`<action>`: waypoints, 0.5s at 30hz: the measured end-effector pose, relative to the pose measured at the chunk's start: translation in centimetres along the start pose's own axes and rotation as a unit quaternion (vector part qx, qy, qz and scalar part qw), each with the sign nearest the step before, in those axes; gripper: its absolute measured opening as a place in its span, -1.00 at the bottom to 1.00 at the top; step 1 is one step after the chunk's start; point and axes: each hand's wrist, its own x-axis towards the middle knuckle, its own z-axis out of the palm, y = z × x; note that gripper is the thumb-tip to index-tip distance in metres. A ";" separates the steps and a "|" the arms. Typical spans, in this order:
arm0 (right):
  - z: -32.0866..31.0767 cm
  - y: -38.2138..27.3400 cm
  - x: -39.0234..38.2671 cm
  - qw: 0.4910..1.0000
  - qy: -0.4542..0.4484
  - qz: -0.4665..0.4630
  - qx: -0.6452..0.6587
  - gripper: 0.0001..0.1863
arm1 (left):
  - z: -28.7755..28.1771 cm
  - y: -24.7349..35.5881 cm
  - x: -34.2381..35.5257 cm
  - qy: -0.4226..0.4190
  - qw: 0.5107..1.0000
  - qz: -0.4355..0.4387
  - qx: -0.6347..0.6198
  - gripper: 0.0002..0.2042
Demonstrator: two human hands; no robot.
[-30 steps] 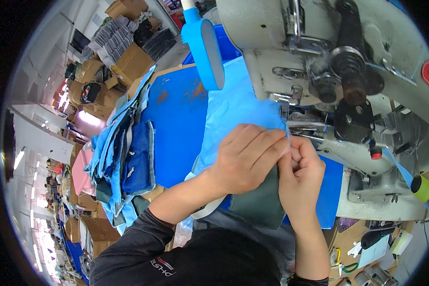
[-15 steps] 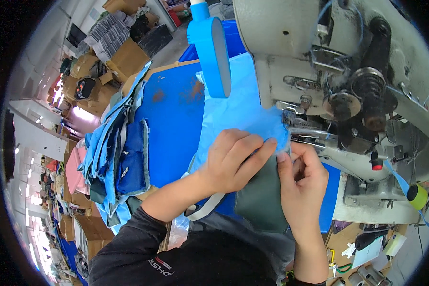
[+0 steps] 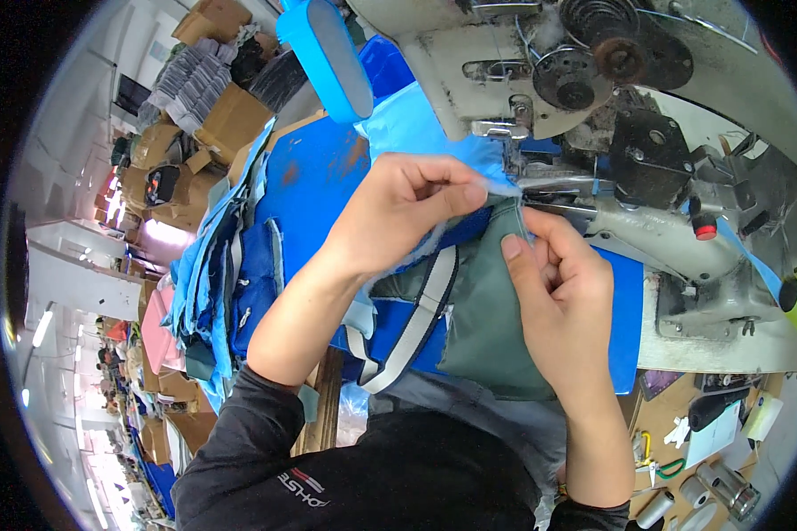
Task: Assembling and sewing components of a blue fabric bag using an industrial sewing machine.
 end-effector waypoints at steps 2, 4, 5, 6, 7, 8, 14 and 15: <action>-0.2 0.2 0.0 1.000 -0.003 0.005 0.005 -0.81 | -0.2 0.3 0.0 -0.020 0.998 -0.011 -0.060 -0.84; -0.1 0.1 0.0 1.000 -0.007 0.006 0.007 -0.80 | 0.0 0.1 0.0 -0.010 0.998 0.004 -0.061 -0.85; -0.1 0.1 0.1 1.000 -0.006 0.006 0.009 -0.80 | 0.1 0.0 0.1 -0.001 0.998 0.020 -0.063 -0.84; 0.0 0.1 0.1 1.000 -0.007 0.006 0.011 -0.80 | 0.1 -0.2 0.0 0.001 0.998 0.020 -0.063 -0.84; 0.1 0.2 0.0 1.000 -0.009 0.006 0.010 -0.80 | 0.0 -0.4 0.0 -0.005 0.998 0.025 -0.050 -0.86; 0.1 0.2 0.0 1.000 -0.008 -0.004 -0.006 -0.79 | 0.0 -0.5 0.0 -0.011 0.999 0.029 -0.038 -0.86; 0.8 0.1 -0.7 0.999 0.007 -0.016 -0.047 -0.76 | 1.4 -1.0 -1.0 0.068 0.933 0.282 0.213 -0.84; 0.8 0.4 -0.7 1.000 0.006 0.002 -0.026 -0.74 | 1.7 -1.3 -1.1 0.087 0.912 0.325 0.235 -0.84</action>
